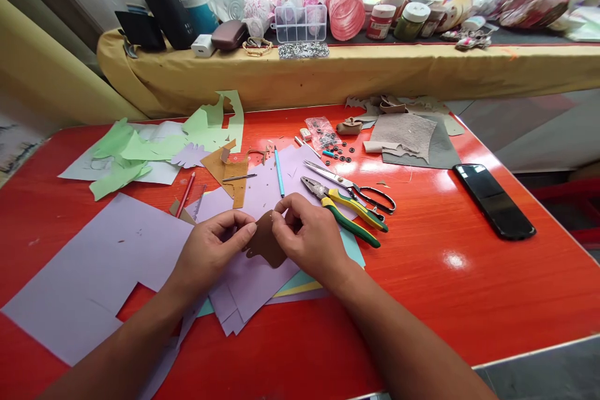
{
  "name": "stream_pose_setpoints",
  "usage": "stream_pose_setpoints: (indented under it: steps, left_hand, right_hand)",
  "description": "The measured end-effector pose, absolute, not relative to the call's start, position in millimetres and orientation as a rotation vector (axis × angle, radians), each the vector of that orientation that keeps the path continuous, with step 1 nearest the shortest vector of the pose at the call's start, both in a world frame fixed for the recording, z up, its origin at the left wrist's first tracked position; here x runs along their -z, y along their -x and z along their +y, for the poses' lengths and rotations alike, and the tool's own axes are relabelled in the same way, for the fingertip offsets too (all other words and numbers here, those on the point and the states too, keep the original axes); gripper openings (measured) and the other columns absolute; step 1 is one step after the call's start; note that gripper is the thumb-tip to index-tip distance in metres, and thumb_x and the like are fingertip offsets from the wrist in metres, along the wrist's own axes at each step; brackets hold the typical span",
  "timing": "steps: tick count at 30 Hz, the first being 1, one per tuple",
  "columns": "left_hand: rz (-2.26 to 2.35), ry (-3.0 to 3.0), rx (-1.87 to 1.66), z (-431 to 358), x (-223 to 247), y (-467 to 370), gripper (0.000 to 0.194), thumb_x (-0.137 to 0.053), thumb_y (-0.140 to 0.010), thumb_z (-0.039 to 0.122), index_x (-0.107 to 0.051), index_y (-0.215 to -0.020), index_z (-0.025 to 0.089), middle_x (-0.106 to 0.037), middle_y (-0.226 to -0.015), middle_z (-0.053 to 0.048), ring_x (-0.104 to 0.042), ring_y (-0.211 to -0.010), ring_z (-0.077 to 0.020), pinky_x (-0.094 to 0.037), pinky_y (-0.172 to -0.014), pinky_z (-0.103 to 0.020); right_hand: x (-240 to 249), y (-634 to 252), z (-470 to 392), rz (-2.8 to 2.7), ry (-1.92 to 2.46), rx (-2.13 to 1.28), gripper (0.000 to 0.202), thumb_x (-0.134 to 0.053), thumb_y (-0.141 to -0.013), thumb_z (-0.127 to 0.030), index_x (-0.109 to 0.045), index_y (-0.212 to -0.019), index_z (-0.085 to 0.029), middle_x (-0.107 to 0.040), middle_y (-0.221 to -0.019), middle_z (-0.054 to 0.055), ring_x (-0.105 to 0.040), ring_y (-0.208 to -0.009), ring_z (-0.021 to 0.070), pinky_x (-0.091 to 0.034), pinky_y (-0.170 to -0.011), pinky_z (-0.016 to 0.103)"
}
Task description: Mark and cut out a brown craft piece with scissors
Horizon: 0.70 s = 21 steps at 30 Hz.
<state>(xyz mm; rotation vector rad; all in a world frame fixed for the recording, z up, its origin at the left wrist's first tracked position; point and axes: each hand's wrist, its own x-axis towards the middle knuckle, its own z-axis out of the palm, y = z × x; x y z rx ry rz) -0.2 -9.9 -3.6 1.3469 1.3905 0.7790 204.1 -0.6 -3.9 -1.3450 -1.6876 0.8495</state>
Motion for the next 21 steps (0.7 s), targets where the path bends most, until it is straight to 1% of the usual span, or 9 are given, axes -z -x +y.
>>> stream_pose_setpoints:
  steps: [2, 6, 8, 10, 11, 12, 14, 17, 21]
  left_hand:
    - [1.379, -1.334, -0.769, -10, 3, 0, 0.028, -0.070, -0.092, 0.050, -0.074, -0.088, 0.023, -0.067, -0.074, 0.000, -0.057, -0.071, -0.0184, -0.045, -0.068, -0.032]
    - [1.352, -1.319, -0.766, -11, 2, 1, 0.029, -0.070, -0.092, 0.051, -0.074, -0.087, 0.022, -0.068, -0.076, -0.001, -0.058, -0.072, -0.0181, -0.046, -0.069, -0.032]
    - [1.332, -1.304, -0.770, -11, 1, 1, 0.030, -0.070, -0.092, 0.051, -0.074, -0.086, 0.022, -0.069, -0.076, -0.001, -0.057, -0.071, -0.0176, -0.046, -0.068, -0.031]
    - [1.310, -1.290, -0.771, -11, -1, 1, 0.030, -0.071, -0.092, 0.051, -0.073, -0.085, 0.022, -0.068, -0.076, -0.001, -0.057, -0.070, -0.0173, -0.046, -0.067, -0.031]
    - [1.302, -1.285, -0.770, -11, -2, 0, 0.031, -0.071, -0.091, 0.051, -0.072, -0.084, 0.022, -0.068, -0.075, -0.001, -0.057, -0.070, -0.0172, -0.046, -0.067, -0.031]
    - [1.296, -1.280, -0.772, -10, -3, 0, 0.031, -0.072, -0.090, 0.051, -0.072, -0.083, 0.021, -0.068, -0.076, -0.001, -0.057, -0.070, -0.0172, -0.047, -0.067, -0.030]
    - [1.285, -1.272, -0.779, -10, -5, 0, 0.031, -0.073, -0.090, 0.051, -0.072, -0.083, 0.021, -0.068, -0.076, -0.001, -0.059, -0.071, -0.0173, -0.047, -0.067, -0.030]
    - [1.253, -1.255, -0.792, -9, -7, -1, 0.032, -0.074, -0.089, 0.050, -0.071, -0.080, 0.020, -0.067, -0.075, -0.001, -0.059, -0.071, -0.0172, -0.048, -0.067, -0.029]
    - [1.171, -1.230, -0.800, -9, -7, -1, 0.034, -0.074, -0.091, 0.051, -0.067, -0.079, 0.021, -0.063, -0.071, 0.000, -0.057, -0.066, -0.0158, -0.048, -0.065, -0.029]
  right_hand:
    - [2, -206, 0, -1.668, 1.342, -0.867, 0.015, -0.062, -0.096, -0.029, -0.064, -0.082, -0.024, -0.058, -0.062, -0.005, -0.051, -0.055, 0.0132, -0.040, -0.056, 0.028]
    - [-1, -209, 1, -1.614, 1.315, -0.945, 0.035, -0.056, -0.102, -0.035, -0.059, -0.069, -0.023, -0.059, -0.061, -0.002, -0.050, -0.057, 0.0136, -0.038, -0.055, 0.029]
    - [-1, -209, 2, -1.587, 1.311, -0.995, 0.037, -0.057, -0.103, -0.036, -0.061, -0.069, -0.022, -0.061, -0.062, -0.001, -0.052, -0.058, 0.0138, -0.040, -0.056, 0.029]
    - [1, -207, 2, -1.569, 1.308, -1.029, 0.025, -0.060, -0.101, -0.033, -0.069, -0.080, -0.022, -0.066, -0.069, -0.001, -0.057, -0.063, 0.0147, -0.044, -0.059, 0.028]
    - [2, -207, 3, -1.566, 1.302, -1.040, 0.016, -0.062, -0.099, -0.030, -0.073, -0.090, -0.021, -0.069, -0.074, 0.000, -0.060, -0.066, 0.0155, -0.046, -0.061, 0.028]
    - [3, -206, 3, -1.565, 1.293, -1.050, 0.014, -0.064, -0.097, -0.028, -0.075, -0.102, -0.021, -0.072, -0.081, 0.001, -0.063, -0.071, 0.0162, -0.048, -0.063, 0.028]
    - [5, -206, 4, -1.558, 1.273, -1.069, 0.027, -0.066, -0.095, -0.027, -0.073, -0.120, -0.021, -0.074, -0.092, 0.002, -0.065, -0.077, 0.0170, -0.052, -0.065, 0.029]
    - [5, -207, 4, -1.551, 1.250, -1.102, 0.027, -0.066, -0.099, -0.033, -0.073, -0.122, -0.020, -0.075, -0.098, 0.005, -0.068, -0.081, 0.0177, -0.053, -0.067, 0.029]
    - [4, -207, 3, -1.552, 1.219, -1.230, 0.026, -0.067, -0.102, -0.042, -0.075, -0.115, -0.020, -0.076, -0.095, 0.005, -0.069, -0.082, 0.0189, -0.053, -0.068, 0.030]
